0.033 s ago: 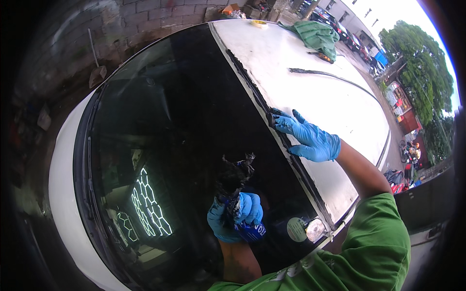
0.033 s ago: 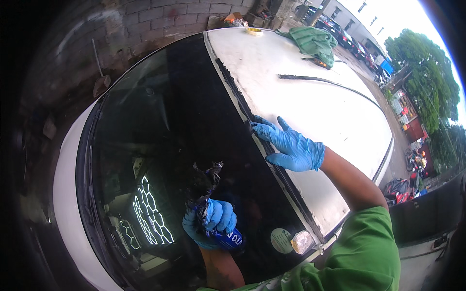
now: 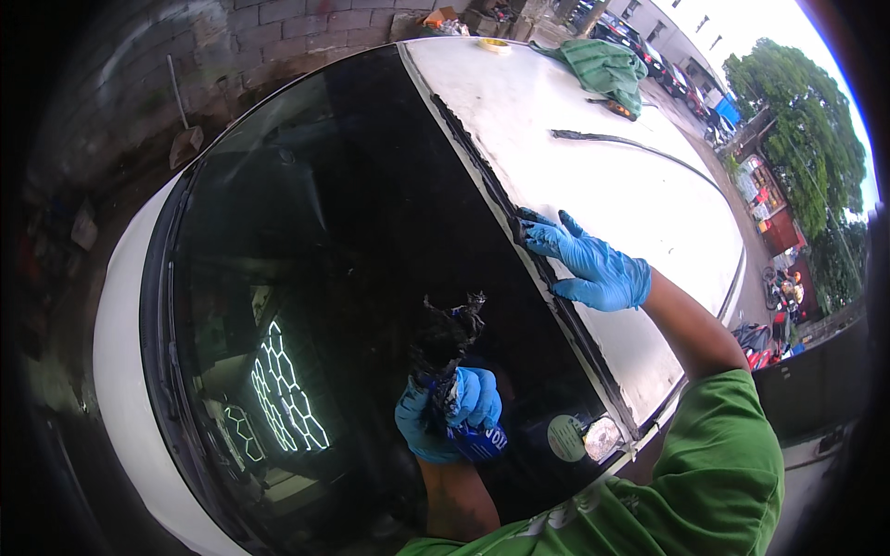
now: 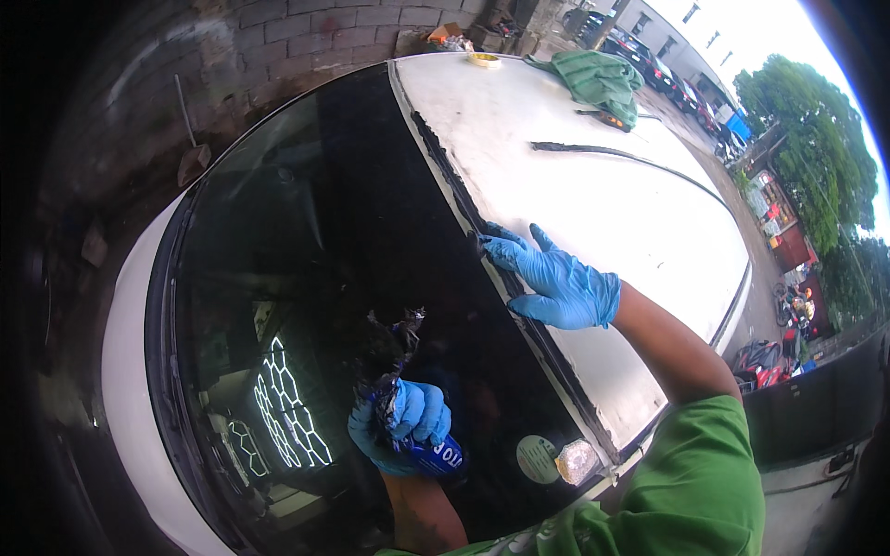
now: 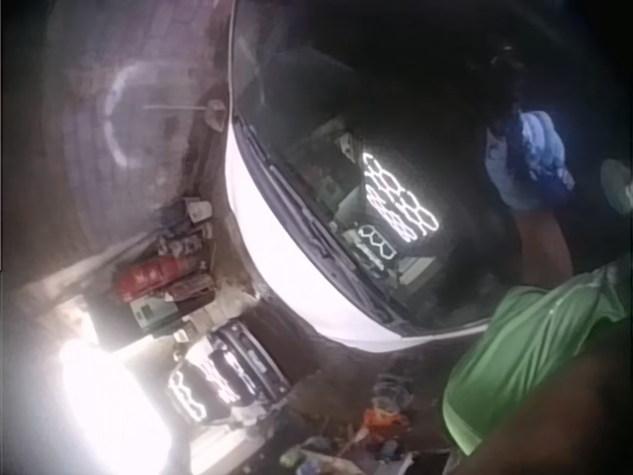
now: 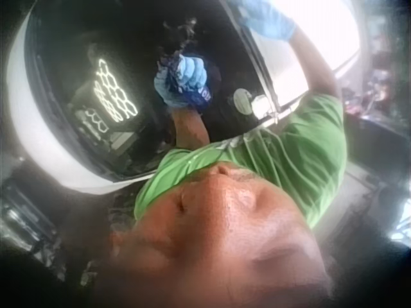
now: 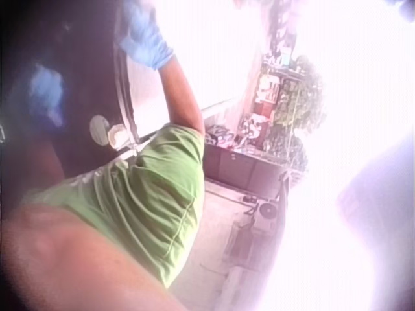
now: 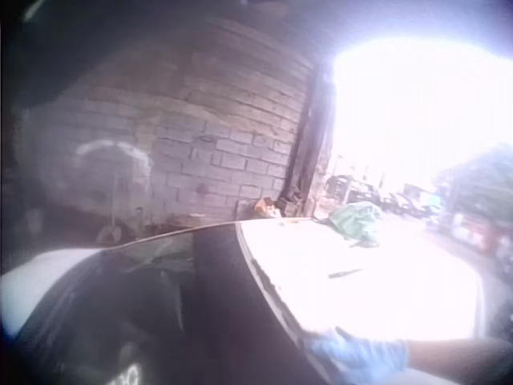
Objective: The person applies black sealant along the windshield perimeter of a white car using a sealant tube and gloved hands. They smooth the bead with fingers, move around the vehicle to reach different sections, and continue applying sealant along the top and side edges.
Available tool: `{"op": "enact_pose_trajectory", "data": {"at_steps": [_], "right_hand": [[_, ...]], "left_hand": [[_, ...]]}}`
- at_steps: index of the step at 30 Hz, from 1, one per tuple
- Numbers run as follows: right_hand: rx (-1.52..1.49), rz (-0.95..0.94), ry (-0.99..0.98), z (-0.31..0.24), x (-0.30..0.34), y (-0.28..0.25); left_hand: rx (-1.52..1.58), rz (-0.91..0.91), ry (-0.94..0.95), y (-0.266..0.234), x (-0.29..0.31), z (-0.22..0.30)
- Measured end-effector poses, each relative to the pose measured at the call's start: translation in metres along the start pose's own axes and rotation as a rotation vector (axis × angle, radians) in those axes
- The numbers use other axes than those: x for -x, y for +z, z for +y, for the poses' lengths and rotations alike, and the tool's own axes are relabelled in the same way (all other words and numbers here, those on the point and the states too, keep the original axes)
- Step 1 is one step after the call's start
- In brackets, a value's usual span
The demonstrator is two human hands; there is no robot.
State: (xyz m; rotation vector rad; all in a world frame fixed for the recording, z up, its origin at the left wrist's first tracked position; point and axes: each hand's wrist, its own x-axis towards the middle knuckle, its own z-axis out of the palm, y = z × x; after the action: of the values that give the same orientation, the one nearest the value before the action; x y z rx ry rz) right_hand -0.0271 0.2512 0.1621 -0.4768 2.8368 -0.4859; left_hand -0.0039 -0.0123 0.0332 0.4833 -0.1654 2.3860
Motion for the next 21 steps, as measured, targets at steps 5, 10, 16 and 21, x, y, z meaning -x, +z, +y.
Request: {"op": "enact_pose_trajectory", "data": {"at_steps": [5,10,16,21], "right_hand": [[0.026,0.005,-0.042,-0.004,0.011,0.003],[0.007,0.016,-0.037,-0.010,0.026,0.008],[0.021,0.007,-0.010,-0.018,0.044,0.015],[0.068,0.016,-0.032,-0.018,0.058,0.024]], "left_hand": [[0.029,0.028,0.014,0.001,0.001,0.001],[0.075,-0.033,0.018,-0.006,0.000,0.001],[-0.017,-0.015,0.037,-0.001,-0.001,0.002],[0.044,-0.054,0.019,-0.010,-0.001,0.001]]}}
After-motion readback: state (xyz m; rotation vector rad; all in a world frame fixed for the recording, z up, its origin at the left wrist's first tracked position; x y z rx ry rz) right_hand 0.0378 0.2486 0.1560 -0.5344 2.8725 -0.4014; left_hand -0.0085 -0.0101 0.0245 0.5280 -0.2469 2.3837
